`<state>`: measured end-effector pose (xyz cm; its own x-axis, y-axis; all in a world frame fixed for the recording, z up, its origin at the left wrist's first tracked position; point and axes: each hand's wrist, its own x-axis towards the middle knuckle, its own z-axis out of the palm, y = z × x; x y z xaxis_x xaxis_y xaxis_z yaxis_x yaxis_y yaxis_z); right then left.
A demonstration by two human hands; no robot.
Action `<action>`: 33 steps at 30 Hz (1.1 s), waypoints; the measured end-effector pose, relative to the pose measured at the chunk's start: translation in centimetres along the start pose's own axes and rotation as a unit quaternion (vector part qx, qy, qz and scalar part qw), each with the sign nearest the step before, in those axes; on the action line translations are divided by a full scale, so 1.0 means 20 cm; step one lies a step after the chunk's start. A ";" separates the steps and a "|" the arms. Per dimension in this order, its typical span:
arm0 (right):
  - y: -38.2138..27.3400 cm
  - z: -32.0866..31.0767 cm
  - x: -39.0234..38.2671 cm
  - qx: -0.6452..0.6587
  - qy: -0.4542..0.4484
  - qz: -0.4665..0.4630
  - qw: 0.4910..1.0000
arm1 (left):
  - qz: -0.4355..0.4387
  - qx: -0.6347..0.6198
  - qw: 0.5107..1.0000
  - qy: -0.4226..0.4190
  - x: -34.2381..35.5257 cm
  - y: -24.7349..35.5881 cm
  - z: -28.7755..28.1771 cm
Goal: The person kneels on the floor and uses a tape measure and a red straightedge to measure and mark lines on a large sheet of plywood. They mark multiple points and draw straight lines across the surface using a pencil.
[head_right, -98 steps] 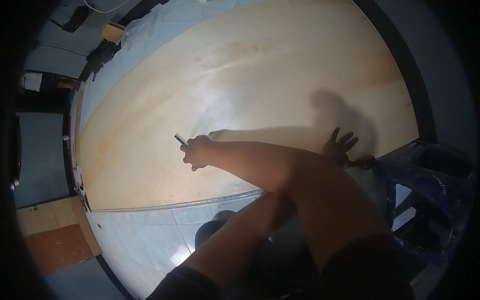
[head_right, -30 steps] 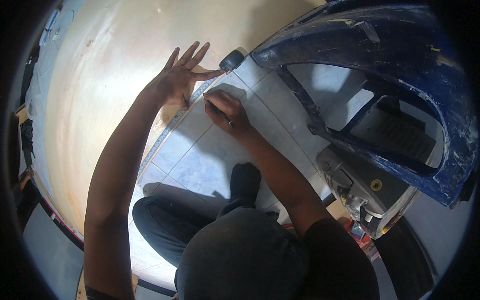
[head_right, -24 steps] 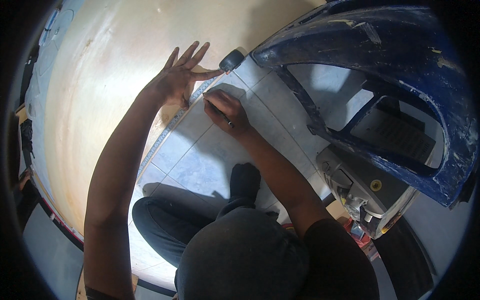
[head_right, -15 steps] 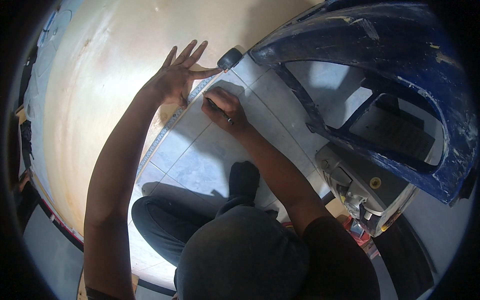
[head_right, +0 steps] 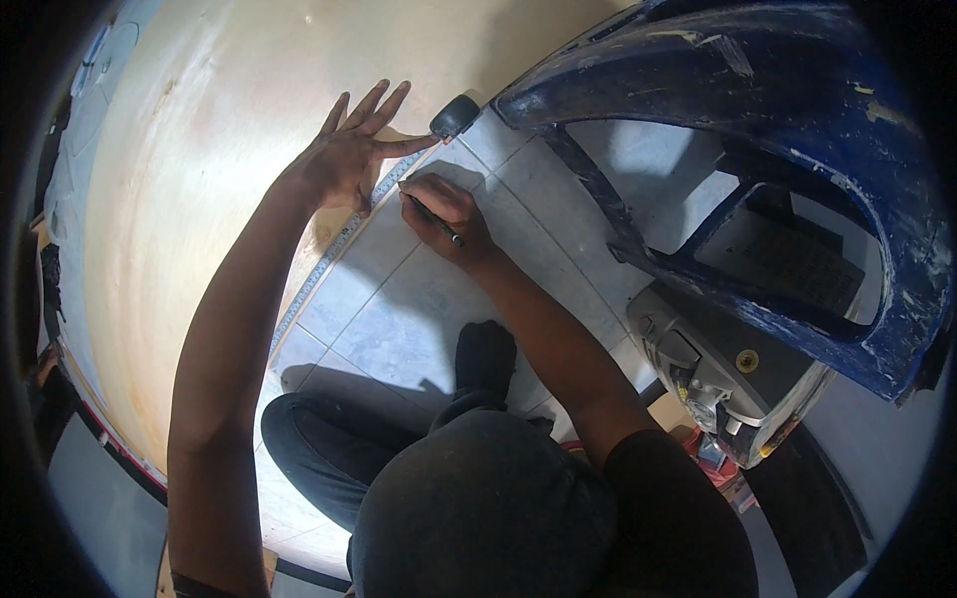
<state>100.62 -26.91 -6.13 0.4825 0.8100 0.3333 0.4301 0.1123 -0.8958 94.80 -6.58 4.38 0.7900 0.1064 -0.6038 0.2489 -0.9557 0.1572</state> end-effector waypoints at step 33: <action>0.02 0.00 0.00 -0.009 0.004 0.013 1.000 | 0.016 -0.005 1.000 0.013 0.01 -0.02 0.02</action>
<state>100.78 -26.86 -6.47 0.4996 0.8077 0.3130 0.4314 0.0814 -0.8985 94.63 -6.28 3.76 0.8116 0.0827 -0.5784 0.2284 -0.9560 0.1839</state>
